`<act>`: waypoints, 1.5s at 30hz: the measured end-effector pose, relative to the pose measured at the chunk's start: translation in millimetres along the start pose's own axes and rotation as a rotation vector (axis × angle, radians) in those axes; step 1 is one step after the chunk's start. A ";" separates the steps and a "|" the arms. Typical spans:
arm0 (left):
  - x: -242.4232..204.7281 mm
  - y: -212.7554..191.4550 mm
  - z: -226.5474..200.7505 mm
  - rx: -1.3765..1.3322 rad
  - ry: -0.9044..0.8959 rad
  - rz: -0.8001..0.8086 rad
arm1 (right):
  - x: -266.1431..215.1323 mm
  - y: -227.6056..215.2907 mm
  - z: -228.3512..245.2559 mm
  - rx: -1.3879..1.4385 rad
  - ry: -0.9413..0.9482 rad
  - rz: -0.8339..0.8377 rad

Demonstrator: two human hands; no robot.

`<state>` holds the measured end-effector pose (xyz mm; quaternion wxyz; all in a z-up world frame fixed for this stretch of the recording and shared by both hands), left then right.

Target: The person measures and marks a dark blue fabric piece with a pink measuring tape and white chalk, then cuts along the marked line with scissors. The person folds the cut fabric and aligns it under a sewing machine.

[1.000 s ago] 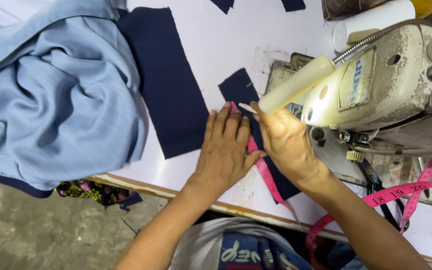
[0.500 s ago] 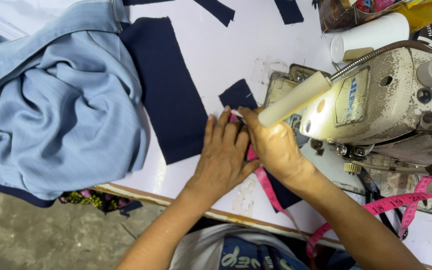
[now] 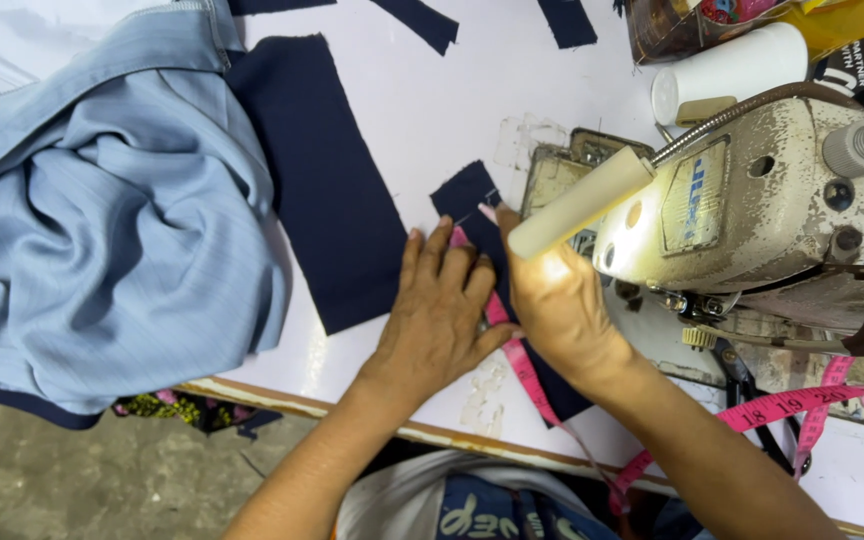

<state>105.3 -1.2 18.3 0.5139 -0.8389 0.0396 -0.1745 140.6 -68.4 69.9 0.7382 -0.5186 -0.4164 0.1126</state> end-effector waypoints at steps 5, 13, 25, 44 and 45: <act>-2.3 -2.1 -0.6 -0.004 0.022 -0.065 | -34.0 -23.1 4.9 0.040 0.075 0.013; -2.7 -24.9 -12.7 0.065 0.076 -0.219 | -82.5 -44.8 18.9 0.317 0.276 0.253; 0.2 -14.1 -8.9 0.129 0.035 -0.126 | -109.3 -52.4 -14.7 0.597 0.478 0.211; 29.1 -20.2 3.0 0.177 0.080 -0.118 | -188.2 -83.4 -83.4 0.331 0.597 -0.099; 25.7 -20.3 -7.0 0.114 0.049 -0.145 | -187.4 -83.1 -82.9 0.341 0.593 -0.100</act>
Point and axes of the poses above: each hand's wrist, its own x-axis towards the middle knuckle, its own y-axis out of the palm, z = x × y, the point moved 9 cm from there along x, towards the middle knuckle, and after that the axes turned 3 degrees about y, right-handed, at the moved point
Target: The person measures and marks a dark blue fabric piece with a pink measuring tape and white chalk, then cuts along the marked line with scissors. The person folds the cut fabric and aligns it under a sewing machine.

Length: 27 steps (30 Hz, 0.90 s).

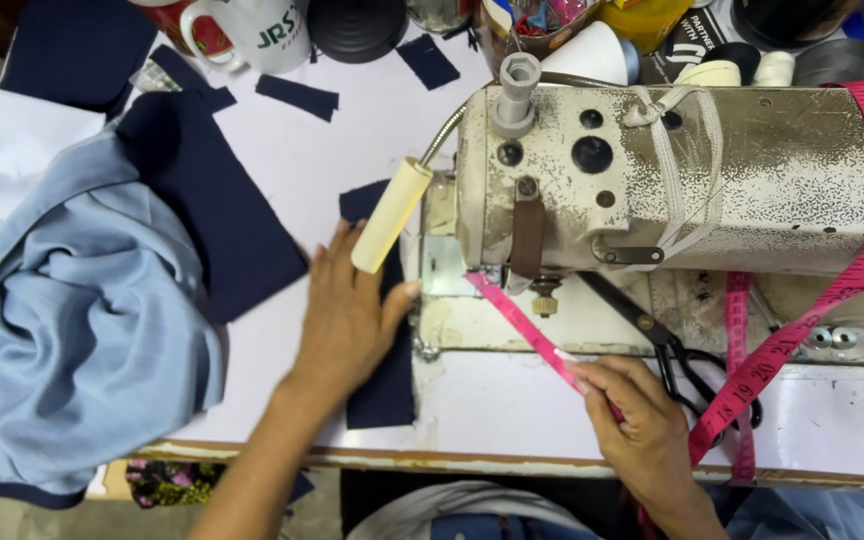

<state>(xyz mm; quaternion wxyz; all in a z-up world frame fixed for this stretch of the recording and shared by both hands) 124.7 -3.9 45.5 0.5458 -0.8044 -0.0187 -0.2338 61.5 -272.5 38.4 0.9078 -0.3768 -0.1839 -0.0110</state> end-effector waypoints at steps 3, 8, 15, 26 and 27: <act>-13.8 30.3 -11.7 -0.007 -0.137 0.230 | -1.7 1.2 -2.8 -0.011 0.003 -0.004; -31.8 23.8 -16.6 0.079 0.037 0.212 | -2.9 -0.5 0.3 -0.033 -0.008 -0.018; -69.4 -7.7 -28.1 0.040 0.400 0.353 | -3.4 0.5 -3.1 -0.026 0.002 -0.014; -74.0 -18.4 -32.9 -0.124 0.404 0.347 | -6.8 1.3 -5.7 -0.059 0.004 -0.010; -72.3 -17.7 -30.5 -0.047 0.313 0.299 | -6.1 1.5 -5.7 -0.066 0.002 -0.014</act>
Point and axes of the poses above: each hand's wrist, its own x-axis towards the middle knuckle, its own y-axis out of the palm, z = x × y, the point moved 9 cm from there along x, towards the middle knuckle, and after that the axes turned 3 degrees about y, right-handed, at the moved point
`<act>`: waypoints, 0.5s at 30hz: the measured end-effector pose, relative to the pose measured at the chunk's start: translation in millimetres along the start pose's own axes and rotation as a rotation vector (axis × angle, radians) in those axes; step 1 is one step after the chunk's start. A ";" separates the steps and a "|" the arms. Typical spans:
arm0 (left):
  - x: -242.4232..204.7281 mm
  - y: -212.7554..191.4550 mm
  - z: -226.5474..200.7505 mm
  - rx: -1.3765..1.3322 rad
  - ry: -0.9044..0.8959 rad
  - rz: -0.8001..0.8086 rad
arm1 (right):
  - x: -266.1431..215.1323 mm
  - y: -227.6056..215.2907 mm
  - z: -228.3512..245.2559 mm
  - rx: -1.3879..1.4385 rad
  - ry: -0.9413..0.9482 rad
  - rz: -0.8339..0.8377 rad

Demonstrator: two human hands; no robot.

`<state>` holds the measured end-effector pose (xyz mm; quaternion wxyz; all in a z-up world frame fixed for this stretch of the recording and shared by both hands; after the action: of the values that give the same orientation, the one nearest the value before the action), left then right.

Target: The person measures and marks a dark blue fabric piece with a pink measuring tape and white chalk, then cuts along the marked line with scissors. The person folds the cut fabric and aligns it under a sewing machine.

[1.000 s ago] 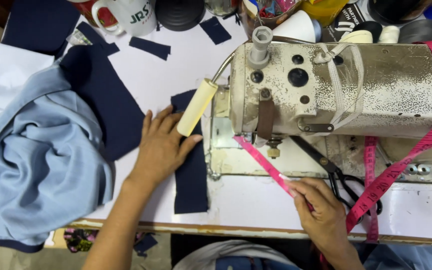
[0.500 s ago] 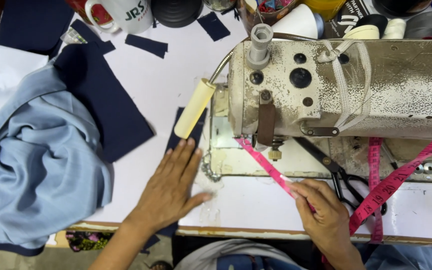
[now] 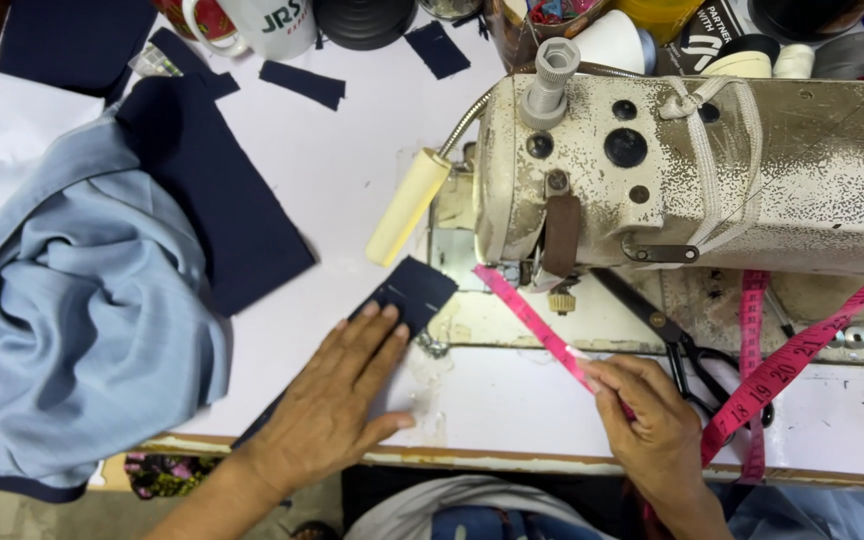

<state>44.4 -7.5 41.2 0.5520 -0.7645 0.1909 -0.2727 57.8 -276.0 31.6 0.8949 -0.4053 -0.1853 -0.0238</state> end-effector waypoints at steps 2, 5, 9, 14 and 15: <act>1.5 5.8 1.3 0.100 -0.025 -0.030 | 1.8 -1.7 2.8 0.007 -0.006 -0.006; 4.0 7.9 0.1 0.167 -0.013 -0.052 | 4.3 -6.3 6.3 0.025 -0.005 -0.036; 14.8 16.1 -18.7 0.039 0.159 0.008 | 1.5 -15.5 -3.8 0.088 0.075 -0.121; 33.0 15.8 -44.1 0.023 0.298 0.007 | 3.7 -18.9 -12.6 0.109 0.146 -0.173; 38.2 17.1 -47.5 0.054 0.310 0.011 | 6.0 -17.6 -12.5 0.115 0.139 -0.145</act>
<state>44.4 -70.8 44.3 0.5376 -0.6971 0.2709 -0.3895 63.9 -296.4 38.7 0.9232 -0.3364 -0.1526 -0.1058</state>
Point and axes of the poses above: each hand's wrist, its own x-axis towards the middle knuckle, its own y-axis out of the palm, z = x × y, the point moved 9 cm from there along x, towards the middle knuckle, and after that the axes turned 3 degrees about y, right-handed, at the moved point
